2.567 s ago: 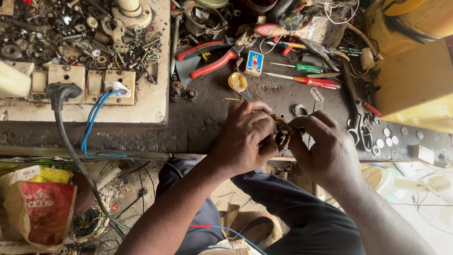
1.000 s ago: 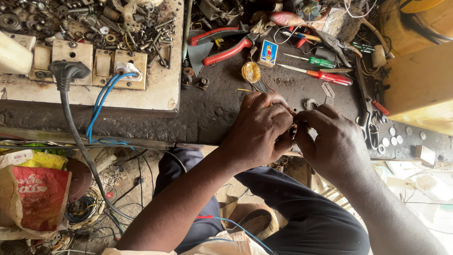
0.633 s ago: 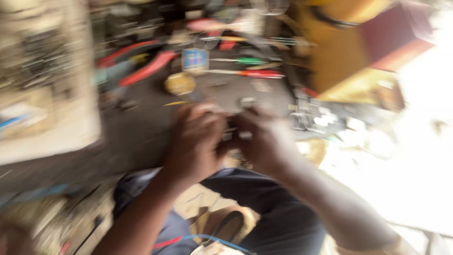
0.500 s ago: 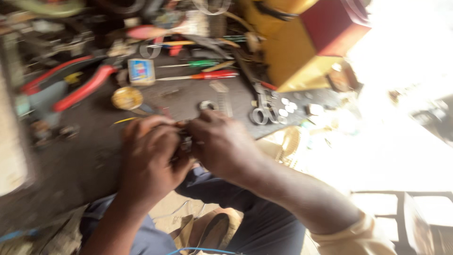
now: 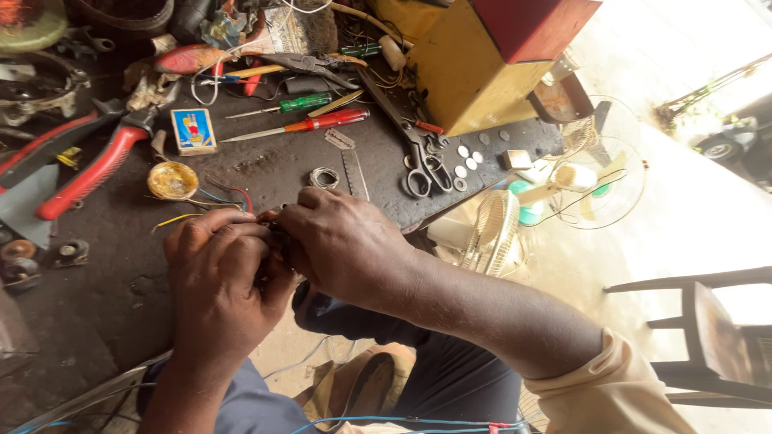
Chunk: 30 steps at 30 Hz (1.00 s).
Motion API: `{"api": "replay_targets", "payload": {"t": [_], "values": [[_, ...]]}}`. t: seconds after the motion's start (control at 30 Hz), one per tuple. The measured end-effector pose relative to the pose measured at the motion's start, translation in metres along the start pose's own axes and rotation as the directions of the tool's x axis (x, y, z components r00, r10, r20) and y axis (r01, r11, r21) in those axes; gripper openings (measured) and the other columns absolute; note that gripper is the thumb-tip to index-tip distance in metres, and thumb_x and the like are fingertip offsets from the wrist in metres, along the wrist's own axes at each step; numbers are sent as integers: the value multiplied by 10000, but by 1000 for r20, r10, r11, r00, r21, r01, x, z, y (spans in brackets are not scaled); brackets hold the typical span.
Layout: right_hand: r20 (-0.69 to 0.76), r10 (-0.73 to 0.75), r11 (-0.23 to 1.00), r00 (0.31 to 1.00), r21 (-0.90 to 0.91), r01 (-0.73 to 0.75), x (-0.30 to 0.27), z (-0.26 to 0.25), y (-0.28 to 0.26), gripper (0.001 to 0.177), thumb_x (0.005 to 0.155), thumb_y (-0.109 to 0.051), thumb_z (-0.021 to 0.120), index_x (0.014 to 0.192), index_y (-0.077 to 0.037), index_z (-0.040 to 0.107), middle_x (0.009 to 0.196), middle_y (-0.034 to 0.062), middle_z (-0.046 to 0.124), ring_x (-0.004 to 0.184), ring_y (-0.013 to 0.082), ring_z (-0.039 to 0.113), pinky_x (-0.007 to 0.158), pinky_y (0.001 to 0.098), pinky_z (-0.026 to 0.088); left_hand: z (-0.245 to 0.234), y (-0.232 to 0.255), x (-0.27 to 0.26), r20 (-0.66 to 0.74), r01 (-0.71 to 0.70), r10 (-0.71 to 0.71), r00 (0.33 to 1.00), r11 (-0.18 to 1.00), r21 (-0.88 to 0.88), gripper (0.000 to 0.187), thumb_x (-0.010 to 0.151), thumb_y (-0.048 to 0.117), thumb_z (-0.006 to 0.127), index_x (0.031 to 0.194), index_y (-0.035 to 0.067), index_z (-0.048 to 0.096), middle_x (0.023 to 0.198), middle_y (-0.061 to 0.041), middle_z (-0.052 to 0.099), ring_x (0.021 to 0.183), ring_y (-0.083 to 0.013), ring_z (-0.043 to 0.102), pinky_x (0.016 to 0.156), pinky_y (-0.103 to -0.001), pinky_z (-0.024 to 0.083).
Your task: The person uses a green-handled screwdriver to adjust internal components of a cylindrical electrical part with wires. They repeatedly probe and tighten connections inside the housing while holding it with the other hand.
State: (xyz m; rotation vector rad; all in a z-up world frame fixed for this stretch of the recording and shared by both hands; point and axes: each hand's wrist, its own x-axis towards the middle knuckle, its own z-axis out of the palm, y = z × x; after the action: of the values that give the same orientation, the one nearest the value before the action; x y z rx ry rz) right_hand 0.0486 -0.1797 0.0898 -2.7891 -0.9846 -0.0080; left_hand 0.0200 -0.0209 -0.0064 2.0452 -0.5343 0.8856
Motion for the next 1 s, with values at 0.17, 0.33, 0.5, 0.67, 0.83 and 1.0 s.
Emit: {"api": "replay_targets", "payload": {"t": [0.17,0.33,0.5,0.67,0.83,1.0], "values": [[-64,74,994,995,80,-69,-7,-14,-6,208,899,-228,725,1035,-78,680,919,130,655,777,342,676,652,464,545,-3,2,1,-31,-34,34,999,999,1,173,855,123,720,960,55,600,1072,-96,676,1156,-336,607,1033,-521,410],[-308,52,980,950,197,10,-36,-18,15,149,910,-118,718,1051,-70,704,983,99,717,873,272,734,726,368,593,-6,6,4,-91,-41,34,995,996,-84,145,887,61,709,955,69,582,1051,-67,673,1127,-319,621,1015,-484,453],[-431,485,815,761,537,-216,-72,3,58,273,888,-98,736,1153,-43,699,1055,87,769,973,189,744,842,305,585,-7,9,5,-156,-19,3,988,994,-104,138,895,23,688,964,75,579,1034,-52,682,1102,-309,629,1000,-446,478],[-399,651,742,646,516,-428,-110,21,91,247,911,-98,730,1152,-51,702,963,79,781,917,159,758,803,309,582,-11,9,6,-253,53,-86,964,989,-136,90,947,16,653,994,59,590,1059,-71,680,1099,-285,634,1015,-419,490],[-399,555,791,730,525,-314,-124,35,106,211,909,-111,708,1110,-46,701,941,90,766,876,183,775,754,303,600,-9,9,3,-331,142,-199,922,972,-188,54,988,22,636,1007,49,592,1073,-72,667,1082,-250,626,1018,-387,496],[-356,446,884,821,319,-341,-101,18,114,222,910,-145,711,1121,-76,727,923,111,732,790,257,750,710,371,576,-6,7,3,-366,167,-213,906,974,-152,43,991,34,633,992,49,593,1083,-74,656,1078,-247,622,1012,-382,491]]}}
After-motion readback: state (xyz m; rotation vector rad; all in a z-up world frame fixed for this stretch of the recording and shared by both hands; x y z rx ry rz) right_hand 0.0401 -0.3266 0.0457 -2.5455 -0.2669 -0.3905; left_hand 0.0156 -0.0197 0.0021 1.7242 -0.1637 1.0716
